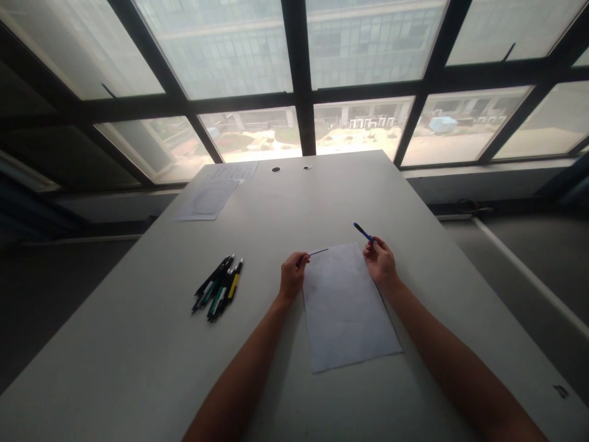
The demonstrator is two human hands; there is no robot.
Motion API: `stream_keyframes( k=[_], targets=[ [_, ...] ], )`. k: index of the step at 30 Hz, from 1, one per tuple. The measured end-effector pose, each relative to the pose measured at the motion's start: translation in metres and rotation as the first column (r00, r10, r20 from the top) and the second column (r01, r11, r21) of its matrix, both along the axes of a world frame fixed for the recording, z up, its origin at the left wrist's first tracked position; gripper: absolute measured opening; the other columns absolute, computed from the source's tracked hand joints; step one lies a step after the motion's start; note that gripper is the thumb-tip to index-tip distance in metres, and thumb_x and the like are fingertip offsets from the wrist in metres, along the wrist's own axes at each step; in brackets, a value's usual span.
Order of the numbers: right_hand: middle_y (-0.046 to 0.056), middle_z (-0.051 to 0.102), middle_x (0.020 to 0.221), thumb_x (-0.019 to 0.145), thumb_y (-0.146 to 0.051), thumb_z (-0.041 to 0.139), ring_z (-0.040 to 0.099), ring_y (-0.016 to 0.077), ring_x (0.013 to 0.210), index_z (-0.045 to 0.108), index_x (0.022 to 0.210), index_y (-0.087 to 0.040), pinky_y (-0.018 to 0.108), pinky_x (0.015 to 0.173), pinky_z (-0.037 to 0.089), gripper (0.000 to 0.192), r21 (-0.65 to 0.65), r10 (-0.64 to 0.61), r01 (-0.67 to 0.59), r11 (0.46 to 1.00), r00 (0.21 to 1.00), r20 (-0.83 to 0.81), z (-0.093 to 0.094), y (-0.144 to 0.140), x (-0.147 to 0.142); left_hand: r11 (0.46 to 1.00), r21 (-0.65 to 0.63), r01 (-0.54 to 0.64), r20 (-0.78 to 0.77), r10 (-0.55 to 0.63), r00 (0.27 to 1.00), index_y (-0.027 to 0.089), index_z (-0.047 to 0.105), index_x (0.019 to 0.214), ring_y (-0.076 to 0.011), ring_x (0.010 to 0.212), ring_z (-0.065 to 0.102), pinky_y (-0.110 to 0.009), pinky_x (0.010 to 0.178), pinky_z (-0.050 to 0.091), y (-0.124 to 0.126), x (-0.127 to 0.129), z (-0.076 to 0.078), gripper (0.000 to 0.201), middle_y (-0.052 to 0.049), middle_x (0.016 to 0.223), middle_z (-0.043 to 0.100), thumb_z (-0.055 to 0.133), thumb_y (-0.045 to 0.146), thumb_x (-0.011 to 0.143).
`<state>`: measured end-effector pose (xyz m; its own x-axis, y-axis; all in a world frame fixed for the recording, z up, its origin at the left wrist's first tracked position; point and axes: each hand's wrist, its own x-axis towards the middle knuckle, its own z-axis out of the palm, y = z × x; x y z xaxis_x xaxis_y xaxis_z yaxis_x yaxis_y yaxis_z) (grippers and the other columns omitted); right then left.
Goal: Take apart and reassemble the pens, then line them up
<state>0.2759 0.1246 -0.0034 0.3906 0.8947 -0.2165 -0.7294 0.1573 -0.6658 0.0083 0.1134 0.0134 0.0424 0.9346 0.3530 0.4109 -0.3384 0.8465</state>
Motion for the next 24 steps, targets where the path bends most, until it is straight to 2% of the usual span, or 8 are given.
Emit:
stream_keyframes(
  k=[5,8,9,11,13,14,18,24],
  targets=[
    [0.0,0.066,0.073,0.067,-0.018,0.077,0.059,0.0097,0.064,0.066,0.086,-0.019,0.02,0.055,0.048,0.022,-0.014,0.004,-0.004,1.0,1.0,0.015,0.006,-0.001,-0.002,0.995,0.048,0.09,-0.189,-0.079,0.979,0.02,0.066,0.083,-0.0176,0.082,0.062,-0.029,0.076,0.047,0.0,0.001,-0.002,0.026,-0.003,0.082,0.069,0.051,0.035,0.098],
    [-0.001,0.065,0.07,0.069,-0.025,0.077,0.059,0.0115,0.063,0.069,0.089,-0.018,0.024,0.058,0.049,0.022,-0.032,-0.048,0.06,0.998,0.956,0.288,0.01,-0.003,-0.002,0.987,0.097,0.13,-0.286,-0.098,0.953,0.02,0.067,0.083,-0.0184,0.082,0.059,-0.03,0.078,0.045,0.001,0.001,-0.005,0.025,-0.003,0.082,0.068,0.053,0.034,0.098],
    [0.0,0.065,0.069,0.072,-0.028,0.075,0.059,0.0123,0.062,0.07,0.09,-0.018,0.025,0.058,0.049,0.021,-0.031,-0.073,0.095,0.995,0.897,0.437,0.011,-0.004,-0.001,0.984,0.106,0.143,-0.299,-0.106,0.948,0.02,0.068,0.084,-0.0185,0.082,0.058,-0.03,0.078,0.045,0.002,0.001,-0.005,0.024,-0.003,0.082,0.068,0.054,0.033,0.098],
    [0.002,0.066,0.069,0.076,-0.032,0.07,0.059,0.0147,0.063,0.073,0.091,-0.016,0.028,0.059,0.048,0.022,-0.01,-0.096,0.148,0.989,0.688,0.719,0.012,-0.006,0.002,0.98,0.114,0.165,-0.298,-0.125,0.946,0.02,0.07,0.087,-0.0185,0.083,0.059,-0.031,0.079,0.045,0.002,0.001,-0.005,0.021,-0.004,0.084,0.069,0.055,0.033,0.097],
    [0.006,0.071,0.076,0.08,-0.033,0.065,0.062,0.0178,0.068,0.074,0.09,-0.015,0.031,0.063,0.048,0.023,0.004,-0.071,0.144,0.99,0.465,0.882,0.011,-0.008,0.006,0.978,0.114,0.175,-0.283,-0.137,0.949,0.021,0.071,0.089,-0.0185,0.085,0.06,-0.031,0.08,0.046,0.003,0.0,-0.005,0.019,-0.004,0.087,0.07,0.057,0.032,0.096],
    [0.008,0.072,0.079,0.08,-0.033,0.063,0.063,0.0193,0.07,0.074,0.089,-0.015,0.032,0.066,0.049,0.023,-0.002,-0.047,0.125,0.992,0.384,0.922,0.009,-0.008,0.007,0.977,0.113,0.179,-0.277,-0.142,0.95,0.021,0.072,0.09,-0.0184,0.085,0.061,-0.031,0.08,0.046,0.003,0.0,-0.005,0.019,-0.004,0.088,0.07,0.058,0.032,0.096],
    [0.009,0.074,0.082,0.083,-0.031,0.058,0.063,0.0217,0.073,0.075,0.089,-0.017,0.036,0.075,0.049,0.023,-0.054,0.045,0.043,0.998,0.176,0.983,0.0,-0.009,0.009,0.974,0.109,0.2,-0.266,-0.166,0.95,0.022,0.075,0.091,-0.0183,0.086,0.062,-0.032,0.081,0.048,0.004,0.0,-0.007,0.016,-0.004,0.088,0.07,0.061,0.031,0.094],
    [0.01,0.072,0.092,0.084,-0.021,0.056,0.06,0.0256,0.089,0.074,0.092,-0.019,0.04,0.086,0.048,0.02,-0.053,0.052,-0.017,0.998,-0.082,0.995,-0.004,-0.012,0.008,0.969,0.08,0.233,-0.311,-0.198,0.93,0.023,0.077,0.092,-0.0192,0.088,0.061,-0.033,0.083,0.048,0.005,-0.001,-0.012,0.011,-0.004,0.089,0.071,0.067,0.025,0.09]
  ],
)
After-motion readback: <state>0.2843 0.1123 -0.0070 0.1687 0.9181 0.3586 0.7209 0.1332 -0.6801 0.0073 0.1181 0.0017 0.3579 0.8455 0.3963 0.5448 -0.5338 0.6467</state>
